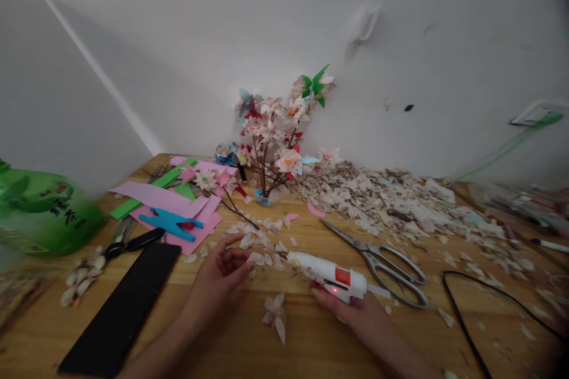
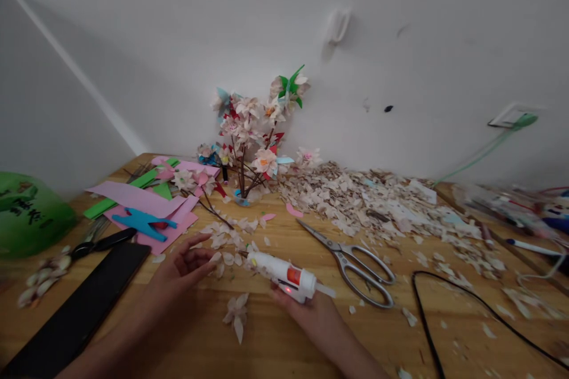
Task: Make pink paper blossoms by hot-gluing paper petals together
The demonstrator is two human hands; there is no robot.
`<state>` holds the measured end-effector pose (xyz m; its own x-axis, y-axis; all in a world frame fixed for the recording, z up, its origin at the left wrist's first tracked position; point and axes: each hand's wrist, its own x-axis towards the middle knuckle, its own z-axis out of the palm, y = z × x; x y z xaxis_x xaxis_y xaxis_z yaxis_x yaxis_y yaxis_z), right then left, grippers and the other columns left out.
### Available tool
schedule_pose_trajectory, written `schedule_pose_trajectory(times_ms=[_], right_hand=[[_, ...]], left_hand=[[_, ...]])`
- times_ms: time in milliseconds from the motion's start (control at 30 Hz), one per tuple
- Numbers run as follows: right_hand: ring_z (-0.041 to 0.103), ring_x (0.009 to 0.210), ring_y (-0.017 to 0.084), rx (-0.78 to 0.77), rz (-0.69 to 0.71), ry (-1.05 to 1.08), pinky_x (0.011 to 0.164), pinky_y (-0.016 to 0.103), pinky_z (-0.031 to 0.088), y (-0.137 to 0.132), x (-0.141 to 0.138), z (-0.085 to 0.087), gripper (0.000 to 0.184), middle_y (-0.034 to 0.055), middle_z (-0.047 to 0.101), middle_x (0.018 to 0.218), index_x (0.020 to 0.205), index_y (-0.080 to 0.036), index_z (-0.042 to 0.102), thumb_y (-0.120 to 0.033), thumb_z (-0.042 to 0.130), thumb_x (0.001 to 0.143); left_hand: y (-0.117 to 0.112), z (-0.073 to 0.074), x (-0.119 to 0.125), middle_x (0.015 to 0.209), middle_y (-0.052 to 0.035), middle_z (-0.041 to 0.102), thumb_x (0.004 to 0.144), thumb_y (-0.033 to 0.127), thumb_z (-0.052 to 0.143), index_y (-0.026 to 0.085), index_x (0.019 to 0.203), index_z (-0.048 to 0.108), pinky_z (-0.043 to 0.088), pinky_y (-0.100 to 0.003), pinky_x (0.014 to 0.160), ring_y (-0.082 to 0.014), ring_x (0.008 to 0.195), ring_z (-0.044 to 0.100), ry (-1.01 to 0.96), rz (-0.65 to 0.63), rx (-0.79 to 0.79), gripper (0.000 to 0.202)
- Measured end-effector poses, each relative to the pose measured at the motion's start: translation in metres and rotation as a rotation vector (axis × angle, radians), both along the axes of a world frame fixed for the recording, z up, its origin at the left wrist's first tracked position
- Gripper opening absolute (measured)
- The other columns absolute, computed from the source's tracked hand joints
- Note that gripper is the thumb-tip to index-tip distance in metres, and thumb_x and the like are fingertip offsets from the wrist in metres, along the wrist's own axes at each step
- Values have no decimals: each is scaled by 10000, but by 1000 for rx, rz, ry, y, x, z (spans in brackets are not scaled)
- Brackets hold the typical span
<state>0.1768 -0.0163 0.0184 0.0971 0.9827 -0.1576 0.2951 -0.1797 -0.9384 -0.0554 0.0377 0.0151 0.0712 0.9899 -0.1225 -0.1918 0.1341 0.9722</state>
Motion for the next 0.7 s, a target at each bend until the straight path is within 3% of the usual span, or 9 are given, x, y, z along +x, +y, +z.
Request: schedule_pose_trajectory(times_ms=[200, 467, 700], right_hand=[[652, 894, 273, -25, 64, -26, 829, 359, 505, -4, -3, 6, 398, 38, 732, 897, 856, -230, 708, -545, 646, 621], [650, 902, 306, 58, 91, -126, 801, 394, 523, -4, 2, -20, 368, 71, 722, 922, 843, -228, 711, -512, 626, 625], [683, 810, 292, 140, 79, -92, 707, 339, 562, -5, 1, -16, 292, 56, 740, 874, 826, -245, 718, -450, 672, 624]], left_hand=[[-12, -1, 12, 629, 37, 649, 545, 217, 759, 172, 1084, 475, 421, -220, 623, -112, 635, 583, -7, -61, -55, 611], [-11, -5, 10, 635, 32, 651, 516, 275, 802, 165, 1120, 462, 382, -201, 561, -104, 597, 583, -55, -129, -169, 702], [-11, -3, 10, 646, 24, 660, 508, 280, 808, 168, 1107, 476, 395, -202, 540, -105, 576, 593, -45, -132, -182, 693]])
